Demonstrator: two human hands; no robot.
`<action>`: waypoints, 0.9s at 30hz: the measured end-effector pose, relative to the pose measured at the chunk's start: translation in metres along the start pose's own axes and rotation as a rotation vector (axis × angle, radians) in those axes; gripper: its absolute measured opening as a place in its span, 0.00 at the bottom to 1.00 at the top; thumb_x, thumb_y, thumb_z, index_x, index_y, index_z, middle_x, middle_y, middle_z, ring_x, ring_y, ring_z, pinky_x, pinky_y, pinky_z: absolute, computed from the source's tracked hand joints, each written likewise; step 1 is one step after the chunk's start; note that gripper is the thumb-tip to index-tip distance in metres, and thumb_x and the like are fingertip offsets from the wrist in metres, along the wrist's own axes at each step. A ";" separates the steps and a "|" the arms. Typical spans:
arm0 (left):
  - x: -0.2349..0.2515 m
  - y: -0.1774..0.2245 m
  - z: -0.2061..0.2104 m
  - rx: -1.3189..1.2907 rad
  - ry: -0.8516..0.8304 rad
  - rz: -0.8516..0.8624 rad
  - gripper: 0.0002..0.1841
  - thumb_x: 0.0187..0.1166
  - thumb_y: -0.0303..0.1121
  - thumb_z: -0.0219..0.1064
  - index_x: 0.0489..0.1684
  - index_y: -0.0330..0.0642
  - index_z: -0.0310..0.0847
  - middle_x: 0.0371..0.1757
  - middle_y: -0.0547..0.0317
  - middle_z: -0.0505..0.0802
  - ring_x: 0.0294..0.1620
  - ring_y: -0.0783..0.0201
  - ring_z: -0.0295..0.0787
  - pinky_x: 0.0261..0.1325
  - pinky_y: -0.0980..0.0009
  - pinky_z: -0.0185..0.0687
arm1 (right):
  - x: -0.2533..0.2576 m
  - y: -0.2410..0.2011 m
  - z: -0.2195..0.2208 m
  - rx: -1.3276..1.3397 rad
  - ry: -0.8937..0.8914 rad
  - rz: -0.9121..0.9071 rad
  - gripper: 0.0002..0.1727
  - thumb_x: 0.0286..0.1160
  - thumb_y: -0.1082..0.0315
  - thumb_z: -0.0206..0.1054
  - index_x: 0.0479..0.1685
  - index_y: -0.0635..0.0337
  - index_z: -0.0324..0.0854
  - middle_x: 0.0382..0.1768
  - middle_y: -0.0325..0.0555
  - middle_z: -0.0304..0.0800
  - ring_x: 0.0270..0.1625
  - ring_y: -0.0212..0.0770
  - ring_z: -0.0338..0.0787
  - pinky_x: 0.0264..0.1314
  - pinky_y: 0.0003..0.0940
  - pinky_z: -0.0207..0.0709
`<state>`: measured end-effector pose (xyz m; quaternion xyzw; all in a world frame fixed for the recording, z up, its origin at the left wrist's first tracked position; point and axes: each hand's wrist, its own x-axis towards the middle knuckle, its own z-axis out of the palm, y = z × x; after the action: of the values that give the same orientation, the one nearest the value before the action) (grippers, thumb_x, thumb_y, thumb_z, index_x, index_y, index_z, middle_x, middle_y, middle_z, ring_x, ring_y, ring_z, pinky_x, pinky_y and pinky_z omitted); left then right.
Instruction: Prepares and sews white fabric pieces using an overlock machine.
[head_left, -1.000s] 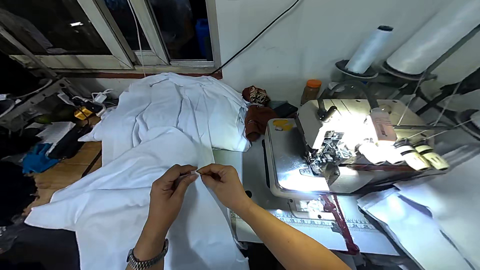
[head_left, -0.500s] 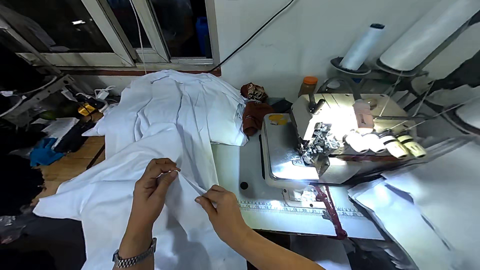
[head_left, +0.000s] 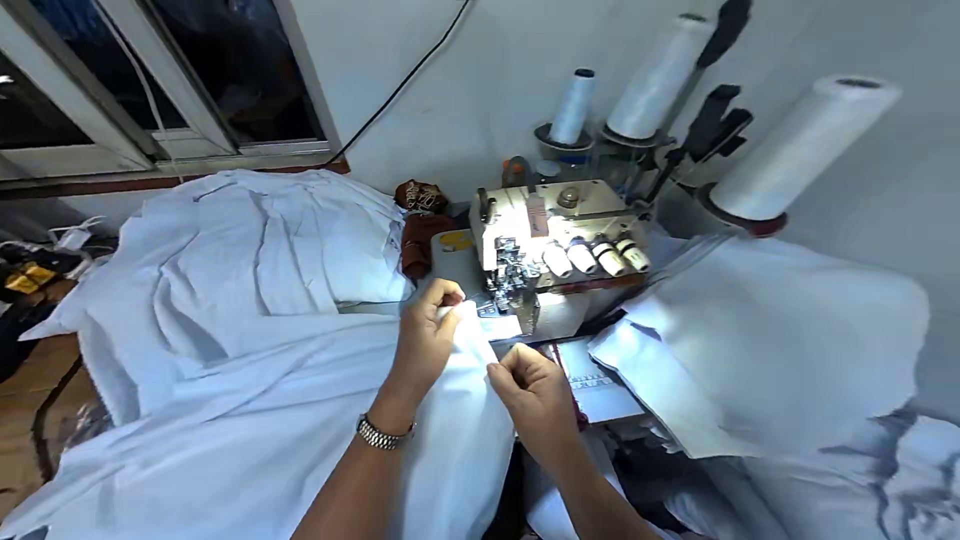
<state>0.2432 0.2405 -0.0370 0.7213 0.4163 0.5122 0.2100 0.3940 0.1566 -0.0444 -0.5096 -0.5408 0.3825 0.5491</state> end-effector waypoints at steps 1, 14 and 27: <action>0.001 0.003 0.012 0.055 -0.018 0.017 0.05 0.76 0.20 0.68 0.44 0.34 0.84 0.46 0.53 0.90 0.47 0.65 0.88 0.54 0.66 0.85 | -0.002 0.003 -0.010 0.005 0.035 0.033 0.14 0.70 0.71 0.68 0.18 0.52 0.73 0.12 0.32 0.69 0.16 0.26 0.68 0.20 0.21 0.61; -0.048 0.020 0.062 0.712 -0.029 0.171 0.20 0.83 0.30 0.54 0.66 0.42 0.89 0.72 0.49 0.89 0.76 0.44 0.82 0.82 0.35 0.62 | -0.006 0.027 -0.036 0.188 0.111 0.202 0.05 0.74 0.76 0.67 0.42 0.61 0.87 0.19 0.37 0.84 0.21 0.28 0.79 0.27 0.23 0.73; -0.092 -0.026 -0.083 0.107 0.338 -0.162 0.20 0.86 0.32 0.59 0.71 0.29 0.70 0.66 0.53 0.84 0.50 0.72 0.88 0.56 0.69 0.87 | 0.012 0.042 -0.016 0.487 0.069 0.256 0.02 0.78 0.74 0.69 0.39 0.62 0.86 0.22 0.42 0.86 0.23 0.28 0.80 0.27 0.23 0.75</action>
<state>0.1455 0.1703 -0.0761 0.5992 0.5289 0.5846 0.1393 0.4169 0.1742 -0.0815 -0.4395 -0.3452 0.5500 0.6207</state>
